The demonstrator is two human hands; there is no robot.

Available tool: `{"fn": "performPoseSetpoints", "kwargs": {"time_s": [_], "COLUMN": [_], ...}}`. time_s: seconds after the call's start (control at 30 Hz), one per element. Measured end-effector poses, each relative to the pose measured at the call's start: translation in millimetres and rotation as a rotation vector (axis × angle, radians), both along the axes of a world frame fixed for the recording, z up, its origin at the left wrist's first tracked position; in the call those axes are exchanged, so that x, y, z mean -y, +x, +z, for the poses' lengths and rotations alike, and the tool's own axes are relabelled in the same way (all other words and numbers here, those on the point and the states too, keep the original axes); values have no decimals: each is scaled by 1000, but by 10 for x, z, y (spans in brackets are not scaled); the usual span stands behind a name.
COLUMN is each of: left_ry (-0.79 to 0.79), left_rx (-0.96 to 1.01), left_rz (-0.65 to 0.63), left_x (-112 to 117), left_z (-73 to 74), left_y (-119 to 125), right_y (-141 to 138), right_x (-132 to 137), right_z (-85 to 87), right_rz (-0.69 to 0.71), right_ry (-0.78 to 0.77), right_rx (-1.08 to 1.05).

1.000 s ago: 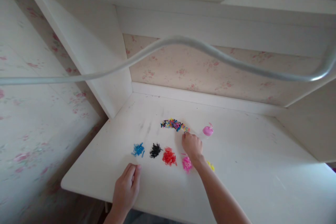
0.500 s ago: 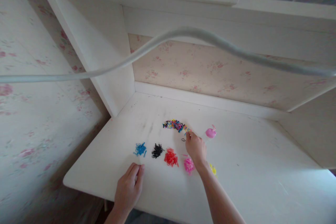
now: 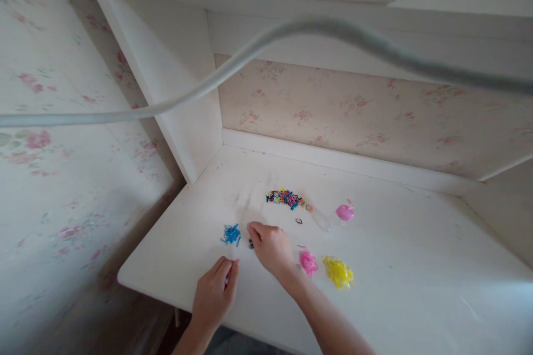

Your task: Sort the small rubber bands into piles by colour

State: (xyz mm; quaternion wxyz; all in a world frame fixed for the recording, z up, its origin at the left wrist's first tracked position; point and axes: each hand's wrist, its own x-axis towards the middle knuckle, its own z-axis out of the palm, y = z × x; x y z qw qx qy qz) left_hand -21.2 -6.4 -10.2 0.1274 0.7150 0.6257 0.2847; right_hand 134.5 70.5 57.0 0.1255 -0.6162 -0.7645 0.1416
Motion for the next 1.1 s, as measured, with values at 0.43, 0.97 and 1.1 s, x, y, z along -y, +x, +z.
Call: {"fn": "performPoseSetpoints", "kwargs": {"time_s": [0.43, 0.97, 1.1], "left_ry": [-27, 1, 56], "left_rx": [-69, -362, -399], "left_rz": [-29, -4, -70], "left_x": [-10, -245, -362], "left_z": [-4, 90, 136], "left_y": [-8, -44, -71], "right_y": [-12, 1633, 1697], "right_x": [191, 1413, 1437], "right_z": [35, -509, -547], "right_rz": [102, -703, -765], "right_ry": [22, -140, -162], "right_rx": [-60, -728, -739]}}
